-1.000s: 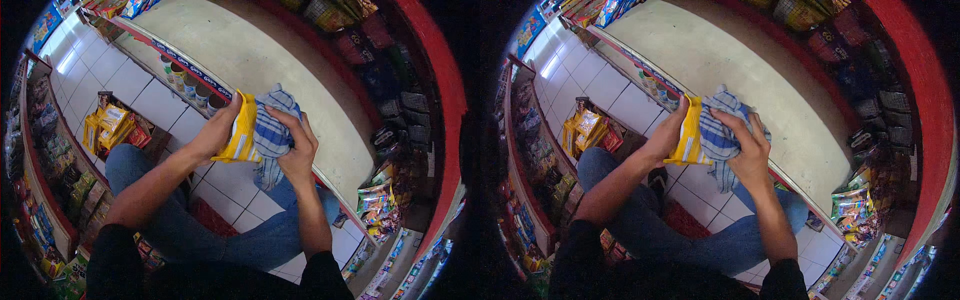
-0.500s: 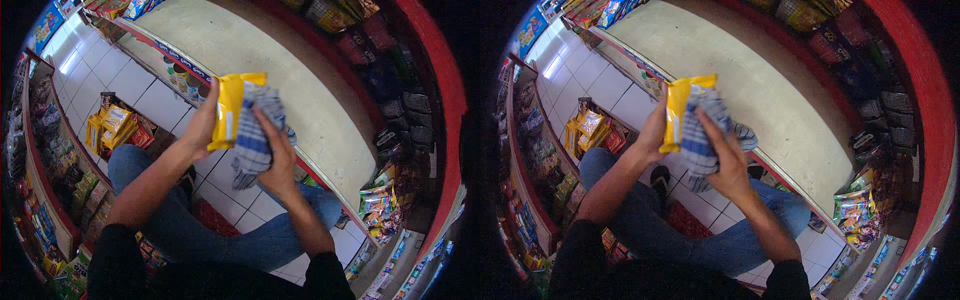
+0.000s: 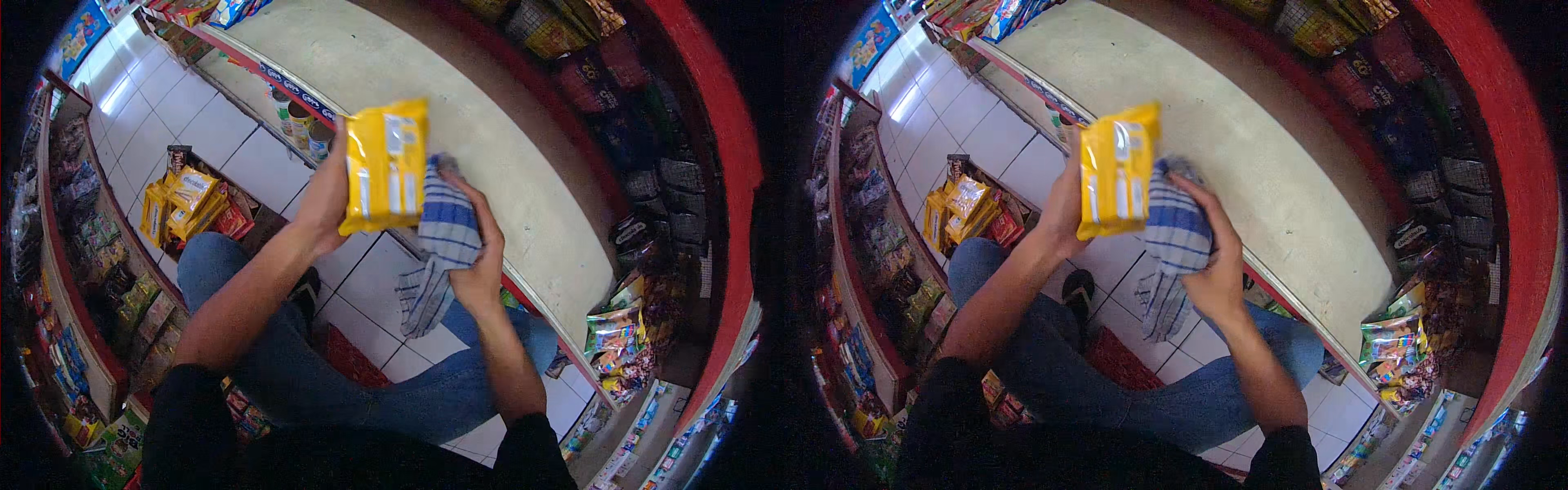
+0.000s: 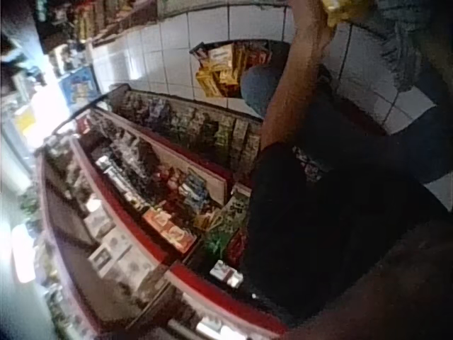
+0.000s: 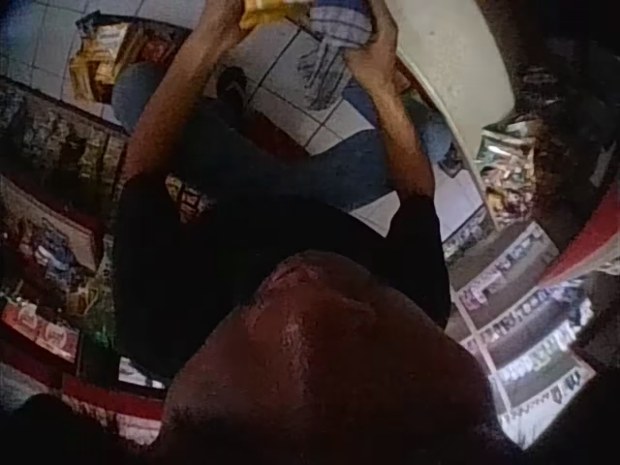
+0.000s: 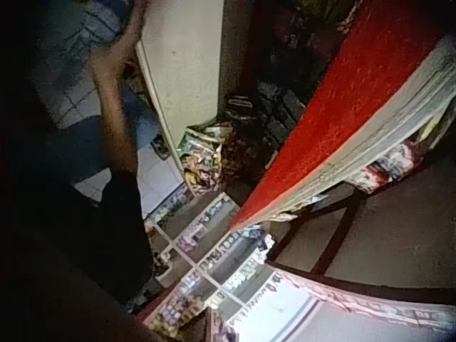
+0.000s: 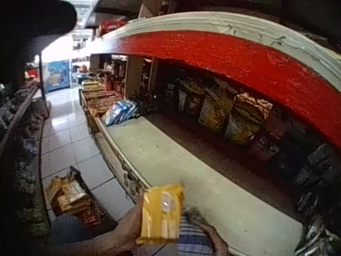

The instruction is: Cleaning and organizing snack packages on grocery store shelves using a cloth.

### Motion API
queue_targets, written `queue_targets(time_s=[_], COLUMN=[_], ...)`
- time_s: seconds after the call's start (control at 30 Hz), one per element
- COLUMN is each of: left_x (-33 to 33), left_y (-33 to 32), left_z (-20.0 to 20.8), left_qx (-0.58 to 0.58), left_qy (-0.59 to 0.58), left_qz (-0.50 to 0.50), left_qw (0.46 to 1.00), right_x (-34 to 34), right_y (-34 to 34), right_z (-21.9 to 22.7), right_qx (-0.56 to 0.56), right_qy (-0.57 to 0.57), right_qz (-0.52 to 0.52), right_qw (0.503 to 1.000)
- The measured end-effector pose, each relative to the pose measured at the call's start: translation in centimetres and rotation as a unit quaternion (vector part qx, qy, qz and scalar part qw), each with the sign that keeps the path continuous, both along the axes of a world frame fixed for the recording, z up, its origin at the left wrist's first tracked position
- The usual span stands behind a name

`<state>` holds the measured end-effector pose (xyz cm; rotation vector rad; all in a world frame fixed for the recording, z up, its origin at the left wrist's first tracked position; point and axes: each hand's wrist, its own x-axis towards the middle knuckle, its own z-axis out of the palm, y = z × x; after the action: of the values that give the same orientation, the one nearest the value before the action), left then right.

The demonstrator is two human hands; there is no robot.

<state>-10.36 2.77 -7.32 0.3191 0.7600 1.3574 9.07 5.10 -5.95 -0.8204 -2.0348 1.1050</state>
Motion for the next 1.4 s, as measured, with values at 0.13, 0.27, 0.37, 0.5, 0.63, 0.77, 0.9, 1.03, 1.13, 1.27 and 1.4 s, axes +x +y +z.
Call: queue_targets(time_s=[0.13,0.27,0.37,0.5,0.63,0.77,0.9,1.03,1.13,1.27,1.4], left_x=[1.7,2.4,3.5,4.4,2.1,2.0,2.3,3.6,4.0,3.7,3.1], left_y=[-0.1,0.4,-0.2,0.0,0.1,-0.2,-0.2,-2.4,-2.4,-1.2,-1.3], left_z=[-1.4,-3.1,-2.6,-4.0,-2.7,-1.4,-0.5,-1.5,-2.1,-1.0,-2.7], left_qx=[-0.004,0.028,0.046,0.013,0.089,0.080,0.068,-0.043,0.005,-0.007,0.001], left_qy=[0.006,0.018,0.008,0.038,-0.188,-0.132,-0.081,-0.022,0.017,-0.041,-0.131], left_qz=[-0.036,0.002,0.038,0.072,-0.063,-0.041,-0.037,-0.088,-0.109,-0.118,-0.084], left_qw=[0.999,0.999,0.998,0.997,0.976,0.987,0.994,0.995,0.994,0.992,0.988], right_x=[-0.5,-0.5,-0.4,0.0,-0.2,0.5,0.2,-0.5,-0.1,-0.1,-0.8], right_y=[0.2,0.2,-0.1,-1.0,-1.5,-0.2,-0.7,-2.1,-0.7,0.3,-2.2], right_z=[0.9,0.9,0.5,0.4,-0.1,-0.7,-0.7,-0.7,-0.5,-0.8,-0.6], right_qx=[0.020,0.020,0.043,0.100,0.099,0.100,0.099,0.108,0.135,0.184,0.155], right_qy=[0.058,0.034,-0.003,0.017,-0.112,-0.193,-0.218,-0.218,-0.197,-0.165,-0.182], right_qz=[-0.095,-0.101,-0.078,0.017,0.179,0.087,0.023,0.107,0.036,-0.014,0.087], right_qw=[0.994,0.994,0.996,0.995,0.972,0.972,0.971,0.964,0.970,0.969,0.967])
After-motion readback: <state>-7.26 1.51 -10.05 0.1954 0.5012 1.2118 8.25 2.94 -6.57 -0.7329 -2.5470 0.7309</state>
